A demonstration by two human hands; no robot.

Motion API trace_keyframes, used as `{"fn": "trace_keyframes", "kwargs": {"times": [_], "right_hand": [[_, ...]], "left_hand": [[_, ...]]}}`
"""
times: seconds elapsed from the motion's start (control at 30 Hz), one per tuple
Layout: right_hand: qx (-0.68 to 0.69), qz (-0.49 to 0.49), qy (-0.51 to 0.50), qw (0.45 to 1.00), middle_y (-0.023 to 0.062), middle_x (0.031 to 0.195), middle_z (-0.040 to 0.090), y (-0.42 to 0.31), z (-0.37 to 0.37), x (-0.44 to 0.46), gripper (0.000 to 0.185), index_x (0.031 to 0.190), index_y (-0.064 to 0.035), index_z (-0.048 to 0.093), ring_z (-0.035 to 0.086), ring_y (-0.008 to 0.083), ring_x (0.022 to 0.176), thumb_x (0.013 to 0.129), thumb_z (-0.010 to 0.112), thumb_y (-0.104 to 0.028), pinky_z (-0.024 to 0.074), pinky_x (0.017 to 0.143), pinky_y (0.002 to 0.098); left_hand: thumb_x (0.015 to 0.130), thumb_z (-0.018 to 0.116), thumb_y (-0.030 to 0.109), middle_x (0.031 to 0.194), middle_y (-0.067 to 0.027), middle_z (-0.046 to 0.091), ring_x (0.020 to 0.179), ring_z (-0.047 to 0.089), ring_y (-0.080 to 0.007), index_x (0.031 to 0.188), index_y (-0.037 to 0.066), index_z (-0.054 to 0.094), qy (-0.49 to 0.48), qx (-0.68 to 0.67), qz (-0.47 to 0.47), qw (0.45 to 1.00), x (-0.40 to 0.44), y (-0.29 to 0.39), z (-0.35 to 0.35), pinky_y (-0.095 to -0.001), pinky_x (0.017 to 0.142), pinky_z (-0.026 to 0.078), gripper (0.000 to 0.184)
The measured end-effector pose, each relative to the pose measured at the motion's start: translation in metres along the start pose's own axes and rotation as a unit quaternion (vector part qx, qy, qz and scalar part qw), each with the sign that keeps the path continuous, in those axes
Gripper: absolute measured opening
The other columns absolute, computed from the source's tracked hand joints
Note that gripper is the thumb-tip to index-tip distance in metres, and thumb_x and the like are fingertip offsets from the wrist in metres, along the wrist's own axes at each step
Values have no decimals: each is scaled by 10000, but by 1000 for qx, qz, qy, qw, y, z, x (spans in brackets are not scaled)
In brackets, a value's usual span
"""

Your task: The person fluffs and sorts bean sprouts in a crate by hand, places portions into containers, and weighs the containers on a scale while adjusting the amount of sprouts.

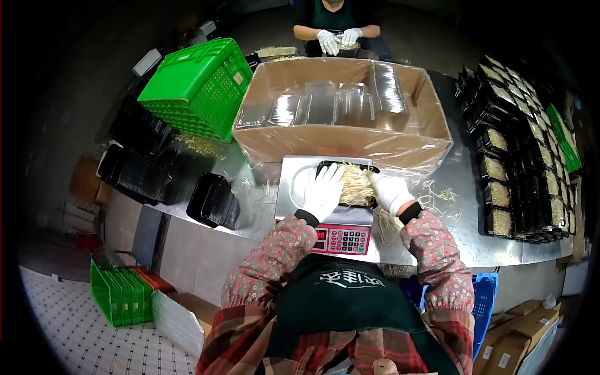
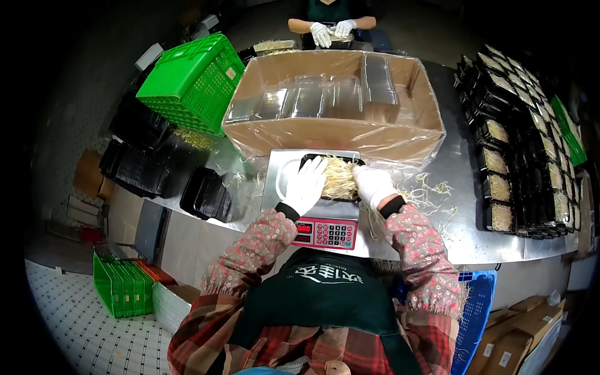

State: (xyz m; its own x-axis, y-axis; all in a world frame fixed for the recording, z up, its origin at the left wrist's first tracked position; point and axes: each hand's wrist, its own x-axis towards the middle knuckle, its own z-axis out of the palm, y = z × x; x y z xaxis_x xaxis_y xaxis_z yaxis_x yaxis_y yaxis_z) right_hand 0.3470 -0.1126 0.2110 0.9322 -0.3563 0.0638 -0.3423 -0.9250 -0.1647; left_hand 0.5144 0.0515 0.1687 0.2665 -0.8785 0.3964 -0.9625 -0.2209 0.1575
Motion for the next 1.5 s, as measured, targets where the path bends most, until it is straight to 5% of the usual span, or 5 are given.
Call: {"fn": "trace_keyframes", "kwargs": {"times": [0.4, 0.6, 0.9, 1.37, 1.5], "right_hand": [[-29, 231, -159, 959, 226, 1356, 542, 121, 8, -83, 835, 1513, -158, 328, 560, 417, 1194, 804, 762, -238, 491, 971, 494], [158, -2, 93, 983, 285, 1557, 293, 48, -23, -36, 1138, 1562, -87, 200, 382, 461, 1387, 693, 853, -422, 379, 1117, 473], [-11, 12, 5, 1000, 164, 776, 682, 4, 4, -1, 253, 916, -103, 739, 668, 374, 777, 853, 652, -331, 527, 711, 473], [447, 165, 252, 842, 59, 874, 722, 89, -83, -57, 153, 1010, 37, 720, 634, 74, 783, 874, 739, -29, 510, 685, 232], [206, 151, 162, 953, 109, 926, 734, 123, -27, -61, 200, 1011, -73, 753, 707, 276, 839, 843, 750, -183, 554, 769, 363]], "left_hand": [[938, 594, 70, 1528, -202, 400, 1403, 399, -328, 1460, 19, 445, 66, -297, -104, 947, 0, -33, -14, -373, 1154, 332, 545], [986, 565, 264, 1512, -244, 389, 1424, 332, -406, 1506, -10, 323, 46, -139, -53, 988, 39, -16, -30, -464, 1183, 269, 636], [968, 536, 326, 1528, -233, 373, 1402, 360, -412, 1492, -9, 352, -146, -84, 114, 979, 12, 0, 0, -506, 1166, 268, 649], [952, 624, 240, 1440, -258, 471, 1339, 469, -354, 1465, -50, 384, -7, -296, -72, 953, -6, -24, -49, -410, 1116, 368, 636], [960, 571, 126, 1404, -251, 495, 1297, 489, -366, 1462, -62, 362, 49, -577, -220, 785, -41, -42, -29, -412, 1114, 361, 576]]}}
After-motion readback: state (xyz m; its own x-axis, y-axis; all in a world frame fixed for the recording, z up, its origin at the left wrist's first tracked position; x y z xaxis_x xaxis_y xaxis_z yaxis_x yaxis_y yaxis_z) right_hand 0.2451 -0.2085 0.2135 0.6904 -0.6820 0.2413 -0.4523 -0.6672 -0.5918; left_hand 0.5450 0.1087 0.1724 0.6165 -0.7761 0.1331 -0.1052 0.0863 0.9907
